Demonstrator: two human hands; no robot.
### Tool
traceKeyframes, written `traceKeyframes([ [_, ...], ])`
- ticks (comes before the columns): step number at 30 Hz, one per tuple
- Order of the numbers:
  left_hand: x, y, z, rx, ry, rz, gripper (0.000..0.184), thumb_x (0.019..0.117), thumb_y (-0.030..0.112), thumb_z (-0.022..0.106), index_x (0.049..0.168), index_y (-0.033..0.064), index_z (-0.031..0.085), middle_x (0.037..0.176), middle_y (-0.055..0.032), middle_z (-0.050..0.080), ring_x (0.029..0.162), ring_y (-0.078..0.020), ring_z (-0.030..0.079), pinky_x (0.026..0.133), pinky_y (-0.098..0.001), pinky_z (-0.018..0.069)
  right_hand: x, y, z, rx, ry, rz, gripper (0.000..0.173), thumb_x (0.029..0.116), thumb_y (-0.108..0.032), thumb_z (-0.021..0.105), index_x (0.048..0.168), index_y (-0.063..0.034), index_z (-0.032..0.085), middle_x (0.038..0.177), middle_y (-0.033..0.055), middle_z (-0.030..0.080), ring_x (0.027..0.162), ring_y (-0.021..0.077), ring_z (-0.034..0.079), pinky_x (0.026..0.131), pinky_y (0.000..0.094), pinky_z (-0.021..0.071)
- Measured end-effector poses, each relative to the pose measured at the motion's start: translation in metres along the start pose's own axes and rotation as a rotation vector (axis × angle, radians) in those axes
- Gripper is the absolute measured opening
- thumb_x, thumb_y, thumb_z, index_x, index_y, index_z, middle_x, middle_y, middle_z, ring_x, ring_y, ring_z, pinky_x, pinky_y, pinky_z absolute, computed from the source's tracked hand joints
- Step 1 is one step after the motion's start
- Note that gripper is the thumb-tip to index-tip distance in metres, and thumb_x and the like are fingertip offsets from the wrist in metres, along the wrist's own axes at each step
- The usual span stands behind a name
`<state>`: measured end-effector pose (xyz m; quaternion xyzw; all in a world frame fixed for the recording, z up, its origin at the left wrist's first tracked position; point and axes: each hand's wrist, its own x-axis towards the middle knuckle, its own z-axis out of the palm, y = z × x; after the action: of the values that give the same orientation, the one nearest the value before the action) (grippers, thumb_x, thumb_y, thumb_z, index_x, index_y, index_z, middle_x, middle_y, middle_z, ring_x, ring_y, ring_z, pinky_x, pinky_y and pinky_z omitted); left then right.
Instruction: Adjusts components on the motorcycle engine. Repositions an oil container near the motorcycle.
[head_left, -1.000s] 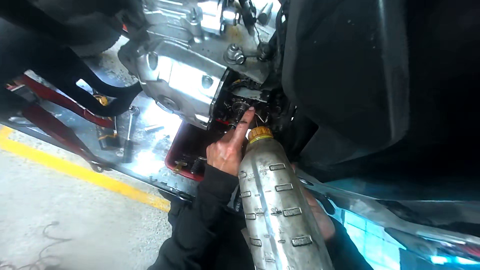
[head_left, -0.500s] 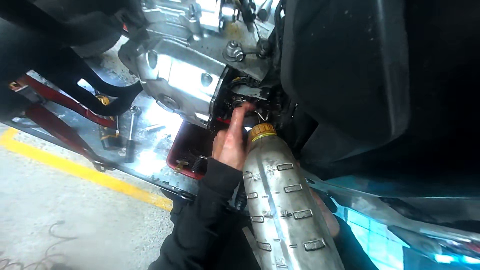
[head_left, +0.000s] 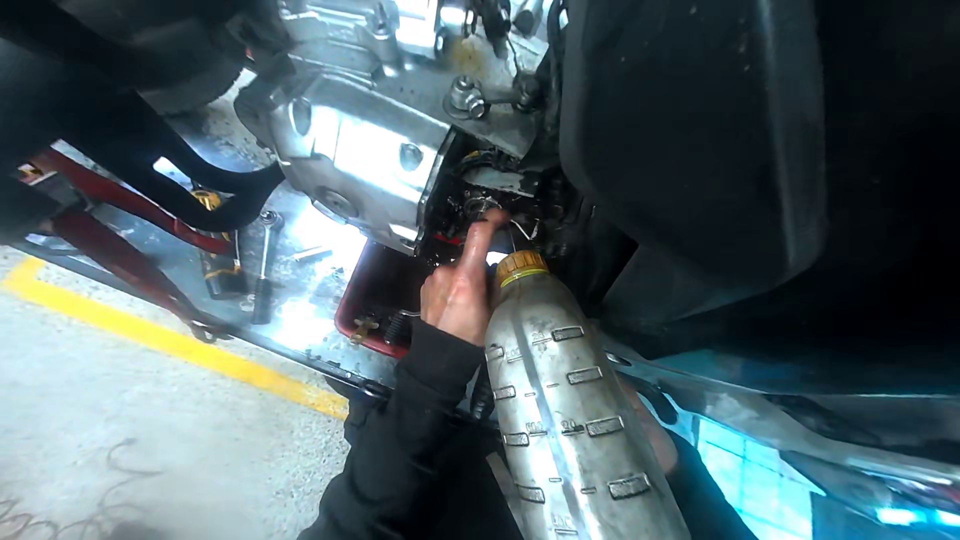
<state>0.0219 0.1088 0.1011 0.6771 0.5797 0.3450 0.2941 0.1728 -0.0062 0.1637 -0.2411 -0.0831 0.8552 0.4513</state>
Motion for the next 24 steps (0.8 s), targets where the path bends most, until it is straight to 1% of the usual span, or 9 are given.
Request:
traceKeyframes([
  [3, -0.003, 0.004, 0.004, 0.037, -0.144, -0.101, 0.05, 0.0994, 0.018, 0.064, 0.148, 0.0242, 0.053, 0.079, -0.0188, 0.072, 0.072, -0.0435, 0.071, 0.065, -0.0618, 0.0545, -0.001, 0.001, -0.001, 0.03, 0.015, 0.022, 0.035, 0.107, -0.042, 0.047, 0.126, -0.0231, 0.07, 0.115, -0.003, 0.075, 0.107, 0.0034, 0.07, 0.093, 0.0251, 0.0585],
  [5, -0.003, 0.003, 0.001, 0.015, -0.016, -0.027, 0.052, 0.0944, 0.016, 0.065, 0.145, 0.0233, 0.057, 0.073, -0.0143, 0.07, 0.063, -0.0379, 0.069, 0.057, -0.0574, 0.0532, 0.001, -0.001, -0.001, 0.051, -0.017, 0.022, 0.035, 0.1071, -0.041, 0.047, 0.128, -0.023, 0.07, 0.117, -0.0029, 0.074, 0.109, 0.0037, 0.07, 0.095, 0.0254, 0.0578],
  [7, -0.001, 0.003, -0.001, 0.006, 0.042, 0.023, 0.054, 0.0921, 0.011, 0.066, 0.145, 0.0184, 0.057, 0.068, -0.014, 0.068, 0.058, -0.0372, 0.066, 0.053, -0.0565, 0.0509, 0.0, 0.0, -0.001, 0.053, -0.024, 0.014, 0.034, 0.1073, -0.039, 0.047, 0.127, -0.0236, 0.07, 0.116, -0.0041, 0.075, 0.108, 0.0024, 0.07, 0.095, 0.0238, 0.0577],
  [10, -0.003, 0.002, 0.001, 0.038, -0.026, -0.025, 0.052, 0.0954, 0.013, 0.065, 0.146, 0.0216, 0.056, 0.071, -0.0163, 0.069, 0.062, -0.0406, 0.068, 0.056, -0.0592, 0.0527, 0.001, 0.0, 0.0, 0.038, -0.032, 0.012, 0.035, 0.1076, -0.04, 0.046, 0.129, -0.0238, 0.069, 0.116, -0.0046, 0.074, 0.109, 0.0016, 0.069, 0.095, 0.0235, 0.0571],
  [12, -0.003, 0.0, -0.001, 0.029, -0.039, -0.023, 0.051, 0.0966, 0.015, 0.064, 0.146, 0.0244, 0.056, 0.073, -0.0145, 0.071, 0.063, -0.0384, 0.069, 0.057, -0.0582, 0.0533, 0.001, 0.0, -0.002, 0.014, -0.034, 0.003, 0.035, 0.1072, -0.041, 0.047, 0.129, -0.024, 0.069, 0.117, -0.0046, 0.074, 0.109, 0.0016, 0.069, 0.096, 0.0238, 0.057],
  [14, -0.002, -0.001, -0.001, 0.01, 0.021, 0.033, 0.054, 0.0925, 0.014, 0.066, 0.145, 0.0209, 0.057, 0.072, -0.0126, 0.07, 0.06, -0.0358, 0.067, 0.054, -0.0558, 0.0523, 0.001, 0.0, -0.001, -0.004, -0.002, -0.004, 0.034, 0.1065, -0.041, 0.049, 0.127, -0.0242, 0.07, 0.115, -0.0044, 0.075, 0.107, 0.0019, 0.07, 0.094, 0.0237, 0.0578],
  [17, -0.005, -0.002, 0.002, 0.047, -0.031, 0.0, 0.055, 0.0944, 0.016, 0.066, 0.147, 0.0242, 0.054, 0.071, -0.014, 0.07, 0.06, -0.0374, 0.068, 0.055, -0.057, 0.053, 0.002, -0.001, 0.007, -0.009, 0.089, 0.004, 0.032, 0.1051, -0.043, 0.05, 0.119, -0.0244, 0.071, 0.108, -0.0029, 0.076, 0.101, 0.0033, 0.072, 0.088, 0.0234, 0.06],
  [21, 0.0, -0.007, -0.001, -0.007, 0.057, 0.098, 0.056, 0.089, 0.012, 0.07, 0.144, 0.0153, 0.057, 0.069, -0.0105, 0.067, 0.056, -0.0315, 0.064, 0.052, -0.0535, 0.0517, 0.0, -0.001, 0.002, -0.053, 0.074, -0.025, 0.034, 0.1059, -0.044, 0.049, 0.124, -0.0259, 0.071, 0.113, -0.0044, 0.076, 0.104, 0.0026, 0.071, 0.091, 0.024, 0.0592],
  [24, -0.002, -0.004, 0.0, 0.019, 0.006, 0.047, 0.054, 0.0927, 0.015, 0.067, 0.145, 0.0208, 0.057, 0.07, -0.0141, 0.069, 0.058, -0.0371, 0.067, 0.053, -0.0571, 0.0519, 0.003, -0.001, 0.008, -0.053, 0.132, -0.002, 0.033, 0.1045, -0.045, 0.051, 0.12, -0.0247, 0.072, 0.108, -0.0027, 0.076, 0.101, 0.0037, 0.072, 0.088, 0.0238, 0.0601],
])
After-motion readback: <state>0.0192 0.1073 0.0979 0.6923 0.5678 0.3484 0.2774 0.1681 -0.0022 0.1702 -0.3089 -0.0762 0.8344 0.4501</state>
